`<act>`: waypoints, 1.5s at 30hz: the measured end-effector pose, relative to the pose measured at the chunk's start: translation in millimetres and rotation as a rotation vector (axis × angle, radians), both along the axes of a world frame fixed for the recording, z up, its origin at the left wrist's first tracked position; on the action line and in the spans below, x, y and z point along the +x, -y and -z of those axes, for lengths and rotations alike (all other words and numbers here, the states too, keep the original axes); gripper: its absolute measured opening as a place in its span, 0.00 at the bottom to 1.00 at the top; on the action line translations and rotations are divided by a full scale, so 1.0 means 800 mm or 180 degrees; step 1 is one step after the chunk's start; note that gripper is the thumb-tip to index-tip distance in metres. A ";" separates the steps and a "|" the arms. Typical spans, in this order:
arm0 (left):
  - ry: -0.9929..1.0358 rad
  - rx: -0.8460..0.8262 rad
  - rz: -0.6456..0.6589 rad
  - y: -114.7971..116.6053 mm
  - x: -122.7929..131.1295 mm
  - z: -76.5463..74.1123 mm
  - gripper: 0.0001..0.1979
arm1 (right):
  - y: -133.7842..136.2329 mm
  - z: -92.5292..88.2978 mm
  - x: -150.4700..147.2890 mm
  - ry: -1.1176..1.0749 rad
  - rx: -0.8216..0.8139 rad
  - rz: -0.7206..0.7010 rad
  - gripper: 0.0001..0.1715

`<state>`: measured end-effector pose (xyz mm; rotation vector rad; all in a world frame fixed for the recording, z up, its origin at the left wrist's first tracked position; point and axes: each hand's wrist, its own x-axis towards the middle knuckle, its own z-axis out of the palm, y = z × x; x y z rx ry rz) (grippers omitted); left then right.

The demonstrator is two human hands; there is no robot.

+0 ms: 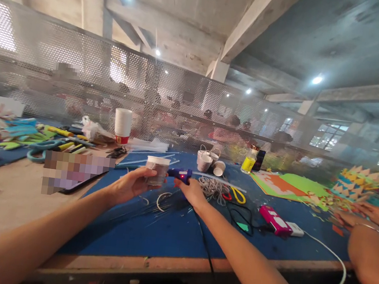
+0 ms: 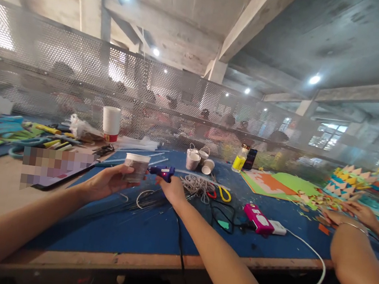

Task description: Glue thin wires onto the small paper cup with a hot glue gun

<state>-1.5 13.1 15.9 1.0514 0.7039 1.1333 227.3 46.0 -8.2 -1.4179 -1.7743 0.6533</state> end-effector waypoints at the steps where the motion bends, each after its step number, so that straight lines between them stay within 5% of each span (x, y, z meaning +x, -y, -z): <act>1: 0.0004 0.0009 0.0035 0.000 0.000 0.000 0.14 | -0.003 0.001 -0.001 0.0185 -0.0009 0.0015 0.22; 6: 0.0069 0.0045 0.0199 0.001 0.003 0.003 0.15 | -0.015 0.004 -0.012 0.0640 -0.0067 -0.0244 0.25; 12: 0.0131 0.0138 0.0290 -0.002 0.002 0.008 0.17 | -0.024 0.015 -0.025 0.1233 0.0314 0.0130 0.31; 17: 0.0163 0.0110 0.0153 -0.001 0.005 0.005 0.17 | -0.016 0.025 -0.026 0.1264 0.0792 0.0252 0.21; 21: 0.0126 0.0133 -0.0023 0.001 0.007 0.001 0.17 | 0.002 0.009 -0.024 0.0914 0.1548 0.0209 0.06; 24: 0.0105 0.0214 0.0030 0.001 0.010 0.001 0.15 | 0.021 -0.008 -0.027 0.0309 0.2009 -0.0139 0.09; 28: -0.0033 0.0559 0.0260 -0.001 0.016 0.004 0.10 | 0.046 -0.018 -0.039 0.0230 0.1993 -0.0759 0.13; 32: -0.0161 0.0702 0.0352 -0.001 0.023 0.008 0.10 | 0.051 -0.012 -0.048 0.0384 0.1910 -0.0615 0.19; 38: -0.0027 0.0440 0.0246 -0.001 0.027 0.012 0.11 | 0.039 -0.007 -0.044 0.0208 0.1788 -0.0488 0.06; 45: 0.0015 0.0387 0.0082 0.000 0.024 0.009 0.15 | 0.038 -0.010 -0.043 0.0085 0.1787 -0.0532 0.03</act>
